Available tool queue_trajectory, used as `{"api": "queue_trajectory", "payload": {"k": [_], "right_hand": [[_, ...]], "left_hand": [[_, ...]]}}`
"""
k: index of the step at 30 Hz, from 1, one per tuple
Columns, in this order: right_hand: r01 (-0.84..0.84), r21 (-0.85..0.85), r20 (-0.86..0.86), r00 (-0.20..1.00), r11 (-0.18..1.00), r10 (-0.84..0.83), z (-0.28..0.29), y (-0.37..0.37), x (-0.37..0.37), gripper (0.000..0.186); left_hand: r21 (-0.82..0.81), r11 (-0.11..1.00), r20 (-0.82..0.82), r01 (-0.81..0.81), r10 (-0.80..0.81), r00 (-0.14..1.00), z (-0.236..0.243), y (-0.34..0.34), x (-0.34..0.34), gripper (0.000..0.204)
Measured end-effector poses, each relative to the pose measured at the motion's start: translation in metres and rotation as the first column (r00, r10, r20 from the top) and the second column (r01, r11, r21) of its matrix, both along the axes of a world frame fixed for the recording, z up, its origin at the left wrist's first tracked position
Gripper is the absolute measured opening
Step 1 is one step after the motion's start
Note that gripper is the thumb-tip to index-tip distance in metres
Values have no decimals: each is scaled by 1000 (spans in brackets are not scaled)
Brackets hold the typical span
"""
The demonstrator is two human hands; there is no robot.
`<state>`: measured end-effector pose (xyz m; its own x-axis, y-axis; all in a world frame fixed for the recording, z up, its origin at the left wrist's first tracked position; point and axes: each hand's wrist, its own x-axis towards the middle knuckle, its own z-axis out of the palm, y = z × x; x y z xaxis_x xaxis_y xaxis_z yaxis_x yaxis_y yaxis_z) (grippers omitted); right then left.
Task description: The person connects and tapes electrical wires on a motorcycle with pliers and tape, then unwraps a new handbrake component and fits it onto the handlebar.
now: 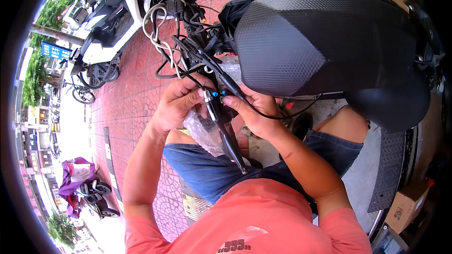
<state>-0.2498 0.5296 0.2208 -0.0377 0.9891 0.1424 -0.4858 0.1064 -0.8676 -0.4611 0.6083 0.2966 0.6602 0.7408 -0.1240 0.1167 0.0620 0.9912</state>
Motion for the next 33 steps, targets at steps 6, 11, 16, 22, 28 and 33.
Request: {"api": "queue_trajectory", "payload": {"k": [6,11,16,22,28,33], "right_hand": [[20,78,-157,988,997,-7,-19,6,-5,32],[-8,118,-179,983,993,29,-18,6,-4,31],[2,95,-146,989,996,12,-17,7,-5,25],[6,29,-140,990,1000,-2,-24,4,-7,24],[29,61,-171,985,998,-18,-29,7,-10,24],[23,64,-222,975,998,-8,-35,9,-11,25]], "left_hand": [[-33,999,-18,-24,23,1000,0,0,-3,26],[-17,999,-20,-51,50,999,-4,1,-3,35],[-23,999,-17,-48,48,999,-3,1,-3,36],[24,999,-87,33,-30,996,4,7,-2,29],[-129,992,-14,-9,8,1000,3,8,-5,30],[-151,988,7,-39,40,999,0,7,-6,33]]}}
